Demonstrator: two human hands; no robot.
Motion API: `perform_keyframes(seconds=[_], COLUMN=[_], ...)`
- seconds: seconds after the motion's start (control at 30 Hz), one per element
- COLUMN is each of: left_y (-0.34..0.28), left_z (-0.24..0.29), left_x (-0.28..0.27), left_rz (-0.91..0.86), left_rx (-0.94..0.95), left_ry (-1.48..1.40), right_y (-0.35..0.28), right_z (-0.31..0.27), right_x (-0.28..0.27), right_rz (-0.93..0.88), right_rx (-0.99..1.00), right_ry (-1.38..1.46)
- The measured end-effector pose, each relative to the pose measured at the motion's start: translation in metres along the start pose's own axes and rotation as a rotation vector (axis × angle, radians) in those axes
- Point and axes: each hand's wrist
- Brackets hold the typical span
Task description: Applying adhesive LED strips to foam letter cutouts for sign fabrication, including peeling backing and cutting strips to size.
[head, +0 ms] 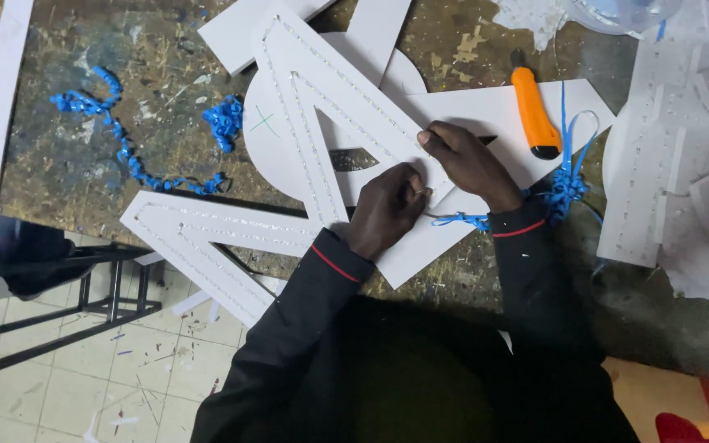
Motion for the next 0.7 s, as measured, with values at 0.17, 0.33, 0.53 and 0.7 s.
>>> perform_keyframes(seconds=[0.17,0.33,0.53,0.7], left_y=[-0.012,-0.021,-0.003,0.017], left_z=[0.034,0.056,0.057,0.085], left_x=[-0.004,-0.002,0.012,0.041], left_rz=[0.097,0.069,0.079,-0.106], left_rx=[0.086,0.207,0.232,0.367], left_ry=[-0.023,-0.130,-0.080,-0.061], right_y=[-0.012,-0.045,-0.126,-0.214], right_z=[-0.014,0.001,-0.023,-0.035], right_x=[0.011,0.001,-0.002,0.026], right_rz=[0.092,0.439,0.948,1.465], right_rx=[-0.054,-0.140,0.136,0.389], right_ry=[0.095,0.209,0.152,-0.049])
Point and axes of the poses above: each hand's wrist, its own y-axis towards the middle knuckle, its own x-axis out of the palm, z = x × y, and after that the axes turned 11 degrees about -z, right-handed
